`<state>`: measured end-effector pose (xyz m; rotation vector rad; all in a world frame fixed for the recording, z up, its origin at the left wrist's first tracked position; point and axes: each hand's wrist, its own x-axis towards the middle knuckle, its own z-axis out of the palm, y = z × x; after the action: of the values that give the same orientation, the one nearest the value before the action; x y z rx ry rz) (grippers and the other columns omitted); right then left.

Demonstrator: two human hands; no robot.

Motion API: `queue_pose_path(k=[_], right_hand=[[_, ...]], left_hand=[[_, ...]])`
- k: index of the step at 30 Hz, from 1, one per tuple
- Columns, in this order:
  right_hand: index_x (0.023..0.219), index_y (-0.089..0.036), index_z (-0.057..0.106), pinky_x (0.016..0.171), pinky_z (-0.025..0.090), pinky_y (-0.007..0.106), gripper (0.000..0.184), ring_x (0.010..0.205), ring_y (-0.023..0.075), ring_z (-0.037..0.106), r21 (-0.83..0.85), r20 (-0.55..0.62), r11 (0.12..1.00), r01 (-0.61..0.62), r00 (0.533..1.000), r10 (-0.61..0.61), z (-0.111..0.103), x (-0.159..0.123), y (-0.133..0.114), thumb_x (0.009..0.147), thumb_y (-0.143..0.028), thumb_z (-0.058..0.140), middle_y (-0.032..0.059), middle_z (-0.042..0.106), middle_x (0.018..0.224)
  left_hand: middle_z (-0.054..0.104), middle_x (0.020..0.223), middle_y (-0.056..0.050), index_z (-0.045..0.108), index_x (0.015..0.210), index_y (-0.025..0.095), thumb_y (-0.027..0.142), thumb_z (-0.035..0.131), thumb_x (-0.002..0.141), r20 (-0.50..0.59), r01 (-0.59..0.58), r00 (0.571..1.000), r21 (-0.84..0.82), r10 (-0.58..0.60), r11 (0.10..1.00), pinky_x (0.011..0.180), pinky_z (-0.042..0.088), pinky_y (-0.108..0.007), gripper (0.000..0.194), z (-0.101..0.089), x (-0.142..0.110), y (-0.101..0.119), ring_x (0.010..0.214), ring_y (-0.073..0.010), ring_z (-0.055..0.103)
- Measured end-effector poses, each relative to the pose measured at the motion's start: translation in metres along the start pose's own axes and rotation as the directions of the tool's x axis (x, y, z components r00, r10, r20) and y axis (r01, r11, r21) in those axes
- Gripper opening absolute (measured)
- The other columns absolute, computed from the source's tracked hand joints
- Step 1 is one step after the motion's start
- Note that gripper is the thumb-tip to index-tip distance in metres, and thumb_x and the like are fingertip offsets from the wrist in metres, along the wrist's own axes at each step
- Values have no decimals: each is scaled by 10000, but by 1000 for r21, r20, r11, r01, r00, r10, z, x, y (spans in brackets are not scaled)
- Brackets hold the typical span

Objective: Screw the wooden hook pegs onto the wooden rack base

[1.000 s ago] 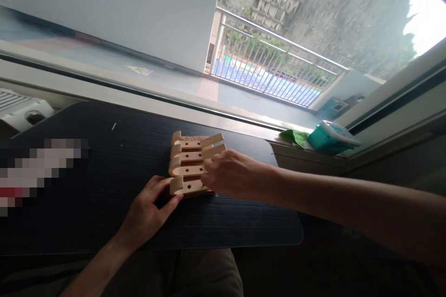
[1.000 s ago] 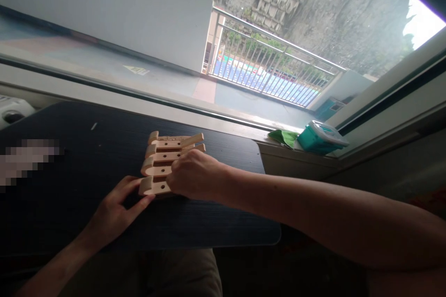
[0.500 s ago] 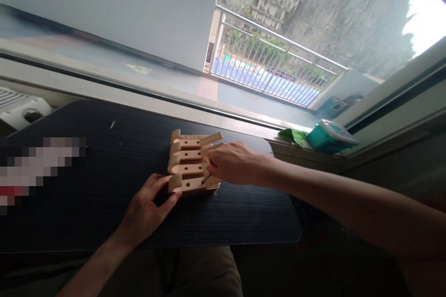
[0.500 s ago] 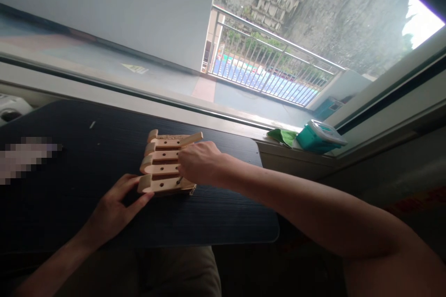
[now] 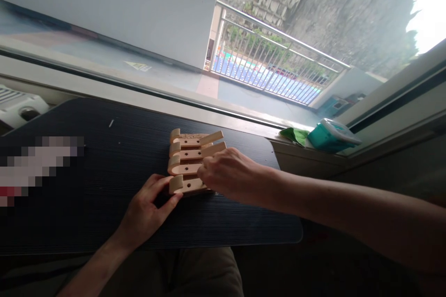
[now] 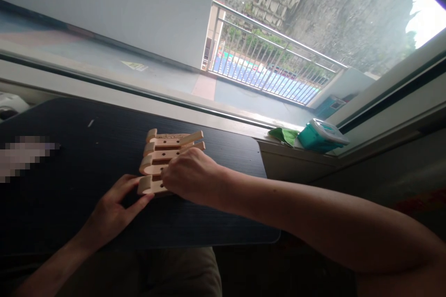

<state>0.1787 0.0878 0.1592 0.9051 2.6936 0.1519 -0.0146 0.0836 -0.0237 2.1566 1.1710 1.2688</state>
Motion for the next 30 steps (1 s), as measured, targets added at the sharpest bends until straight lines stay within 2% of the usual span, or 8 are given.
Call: queue_pose_path(k=[4, 7, 11, 14, 18, 23, 26, 30], right_hand=[[740, -130, 651, 511, 328, 287, 228, 660, 187, 628, 59, 101, 981, -184, 979, 178, 1, 7, 3, 884, -114, 476, 55, 662, 667], [801, -144, 672, 511, 354, 284, 265, 689, 202, 645, 108, 193, 942, -316, 937, 292, -4, 9, 7, 915, -224, 447, 69, 701, 756], [855, -137, 677, 554, 402, 282, 323, 733, 203, 657, 88, 235, 922, -377, 907, 349, -11, 4, 8, 947, -268, 396, 88, 712, 806], [937, -119, 652, 537, 397, 286, 197, 741, 205, 657, 28, 180, 946, -322, 933, 312, -14, -4, 5, 904, -198, 475, 87, 708, 848], [882, -135, 648, 552, 385, 299, 242, 779, 190, 643, -83, 57, 994, -76, 995, 81, -14, -8, 0, 890, -45, 424, 74, 688, 899], [725, -139, 645, 587, 376, 318, 323, 794, 191, 621, -168, -26, 975, 149, 988, -155, -1, -5, -3, 918, -66, 397, 86, 668, 801], [730, -133, 650, 562, 353, 319, 314, 782, 188, 619, -145, -9, 978, 150, 988, -153, 5, -4, -5, 887, -18, 403, 83, 674, 790], [755, -130, 648, 533, 321, 293, 309, 730, 160, 617, -15, 78, 1000, 15, 997, -14, 1, -1, -4, 874, 6, 398, 66, 684, 772]], left_hand=[[578, 965, -14, 577, 1041, 210, 333, 605, 849, -2, 6, 1000, 5, -6, 1000, 766, 512, -246, 230, 1, -1, -2, 861, -153, 616], [578, 974, -16, 581, 1049, 209, 340, 602, 849, 8, 20, 1000, -7, -20, 1000, 769, 514, -249, 240, 1, -1, -2, 868, -156, 618], [580, 960, -12, 593, 1031, 202, 350, 608, 841, 7, 31, 999, -12, -31, 999, 760, 515, -245, 241, 0, -1, -1, 854, -154, 624], [581, 950, -8, 594, 1027, 207, 358, 603, 843, 7, 39, 999, -8, -39, 999, 753, 518, -244, 238, 0, -1, 0, 855, -155, 628], [581, 938, -6, 591, 1027, 208, 356, 604, 844, 10, 33, 999, -9, -33, 999, 746, 519, -243, 236, -1, -1, 1, 845, -154, 628], [590, 922, -8, 597, 1008, 208, 357, 608, 839, 5, 19, 1000, -13, -19, 1000, 745, 523, -250, 225, -1, 0, 2, 832, -156, 630], [597, 929, -12, 597, 1001, 211, 360, 605, 836, 1, 22, 1000, -12, -22, 1000, 748, 526, -256, 223, 0, 0, 1, 838, -159, 630], [606, 964, -23, 598, 1008, 214, 377, 601, 829, 10, 59, 998, 1, -59, 998, 773, 528, -275, 242, 0, -1, -1, 869, -175, 632]])
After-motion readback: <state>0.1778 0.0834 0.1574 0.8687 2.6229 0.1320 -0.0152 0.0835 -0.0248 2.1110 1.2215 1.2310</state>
